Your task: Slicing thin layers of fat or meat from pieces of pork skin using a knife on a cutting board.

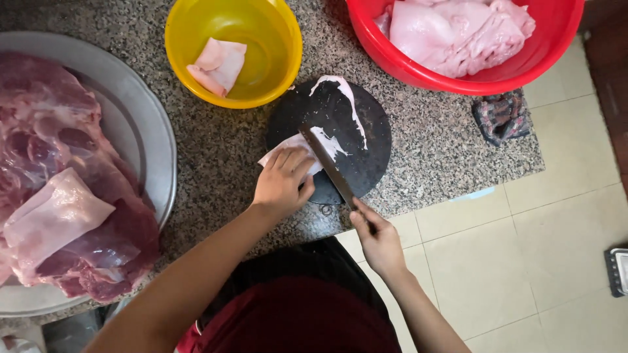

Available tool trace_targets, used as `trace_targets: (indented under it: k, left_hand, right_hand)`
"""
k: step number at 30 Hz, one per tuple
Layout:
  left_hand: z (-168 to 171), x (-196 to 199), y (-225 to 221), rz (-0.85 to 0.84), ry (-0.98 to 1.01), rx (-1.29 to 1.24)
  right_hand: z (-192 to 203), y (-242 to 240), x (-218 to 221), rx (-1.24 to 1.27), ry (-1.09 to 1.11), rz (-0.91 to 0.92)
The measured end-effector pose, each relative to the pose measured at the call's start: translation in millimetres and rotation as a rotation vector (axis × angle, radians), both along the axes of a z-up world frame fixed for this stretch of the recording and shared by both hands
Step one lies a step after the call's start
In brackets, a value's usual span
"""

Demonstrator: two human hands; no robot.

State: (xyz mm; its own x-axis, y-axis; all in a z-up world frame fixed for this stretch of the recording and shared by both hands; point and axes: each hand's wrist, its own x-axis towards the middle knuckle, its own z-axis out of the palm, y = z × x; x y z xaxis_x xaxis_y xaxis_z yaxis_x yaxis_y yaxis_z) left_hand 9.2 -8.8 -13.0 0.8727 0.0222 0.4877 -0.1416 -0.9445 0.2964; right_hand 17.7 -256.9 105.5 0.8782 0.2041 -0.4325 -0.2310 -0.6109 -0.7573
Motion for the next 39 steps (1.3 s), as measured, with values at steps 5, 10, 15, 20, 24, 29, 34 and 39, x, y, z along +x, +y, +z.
trace_targets:
  k: [5,10,15,20,24,29,34,39]
  left_hand:
    - [22,16,-8,-0.065,0.070,-0.044]
    - [17,7,-3,-0.117,0.039,0.005]
    - [21,7,-3,-0.125,0.103,0.008]
    - [20,19,-9,-0.053,0.116,0.042]
    - [20,23,-6,-0.085,0.176,0.040]
    - [26,19,-4,-0.152,0.372,-0.029]
    - [29,17,-3,-0.136,0.215,-0.006]
    - [20,21,-3,-0.070,0.118,0.085]
  right_hand:
    - [9,5,4,-0.166,0.076,-0.038]
    - [54,13,2,-0.223,0.112,0.020]
    - [27,9,-4,-0.198,0.111,-0.008]
    - [30,10,-9,-0.163,0.089,-0.036]
    - [19,4,-8,-0.100,0.087,-0.071]
    - [24,3,-3,0.014,0.230,-0.086]
    - [27,11,3,-0.062,0.260,-0.095]
    - [20,25,15,-0.180,0.097,0.025]
